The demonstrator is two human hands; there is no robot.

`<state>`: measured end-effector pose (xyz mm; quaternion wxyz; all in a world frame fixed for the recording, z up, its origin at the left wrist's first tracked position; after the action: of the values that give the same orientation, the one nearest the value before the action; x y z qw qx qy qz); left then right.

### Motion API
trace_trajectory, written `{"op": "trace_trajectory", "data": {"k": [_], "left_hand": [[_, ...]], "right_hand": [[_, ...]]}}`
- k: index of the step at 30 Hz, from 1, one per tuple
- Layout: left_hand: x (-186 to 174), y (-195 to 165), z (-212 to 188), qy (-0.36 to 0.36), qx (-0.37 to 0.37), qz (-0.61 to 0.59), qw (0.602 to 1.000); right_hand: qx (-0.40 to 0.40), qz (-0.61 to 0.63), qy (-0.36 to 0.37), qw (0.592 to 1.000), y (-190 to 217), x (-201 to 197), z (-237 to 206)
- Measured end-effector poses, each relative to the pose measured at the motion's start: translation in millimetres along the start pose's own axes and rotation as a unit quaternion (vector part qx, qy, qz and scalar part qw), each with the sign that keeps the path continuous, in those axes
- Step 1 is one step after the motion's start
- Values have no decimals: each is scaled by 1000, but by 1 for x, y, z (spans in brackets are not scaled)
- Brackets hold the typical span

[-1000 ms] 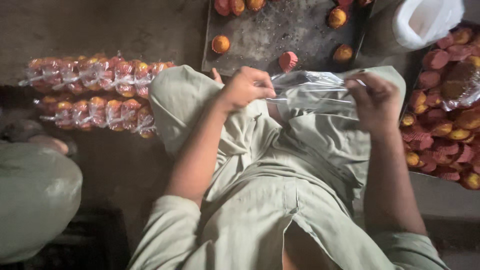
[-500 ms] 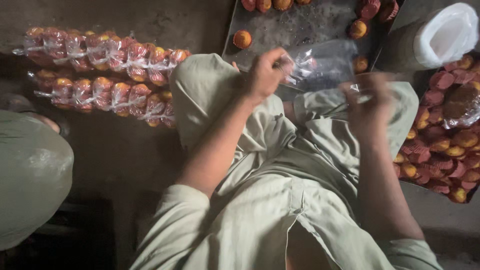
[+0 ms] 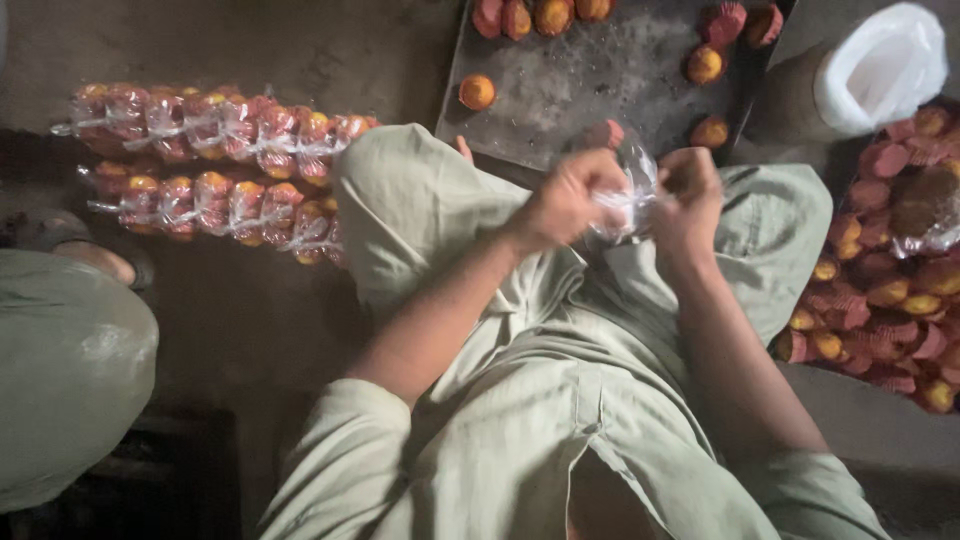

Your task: The person sits on the floor and packs small cupcakes into clear plastic bags, twisting the bags closed and placing the filled bags on a tray beside them. They take cupcakes one at a time from a tray, bag them, and set finished bags with other completed bags.

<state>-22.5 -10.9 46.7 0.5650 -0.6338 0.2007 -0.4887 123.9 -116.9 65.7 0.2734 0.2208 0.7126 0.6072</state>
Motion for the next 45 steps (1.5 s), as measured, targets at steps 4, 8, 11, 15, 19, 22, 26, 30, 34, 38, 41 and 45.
{"op": "trace_trajectory", "data": {"k": [4,8,11,15,19,22,26,30,34,38,41,45], "left_hand": [[14,23,2,35,-92,106,989],[-31,45,4,-201,-227,183,935],[6,43,5,-66,-52,96,992],[40,19,-4,-23,-43,440,896],[49,-108,16,-67,121,462,876],[68,-201,11,-49,242,340,907],[94,-235,21,-9,340,258,904],[105,-222,19,21,351,232,907],[97,-231,6,35,351,225,908],[109,-251,15,45,355,215,909],[126,-279,24,51,353,215,909],[131,-295,26,60,354,224,906]], "right_hand": [[162,252,-34,954,-25,-13,-6],[145,-43,247,957,-27,14,-33],[-140,-352,175,909,-14,26,-25],[-240,-387,209,865,-25,30,-13],[-132,-403,231,876,-46,18,-8],[-12,-378,250,891,-62,17,-6],[-47,-341,251,905,-60,32,5],[-28,-373,245,894,-68,40,4],[-71,-366,250,894,-69,37,-4],[-67,-360,236,900,-65,30,-5],[-20,-383,254,888,-63,34,-6],[-90,-316,227,917,-44,38,-7]]}}
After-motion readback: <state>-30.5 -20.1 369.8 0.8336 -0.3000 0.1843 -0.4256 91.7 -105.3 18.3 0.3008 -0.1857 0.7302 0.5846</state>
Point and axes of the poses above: each hand's wrist, its own z-axis towards the middle knuckle, its own x-axis out of the palm, y = z × x, the point moved 6 cm from there along z, towards the middle knuckle, and after that the axes turned 1 degree about z, right-handed, at the moved point
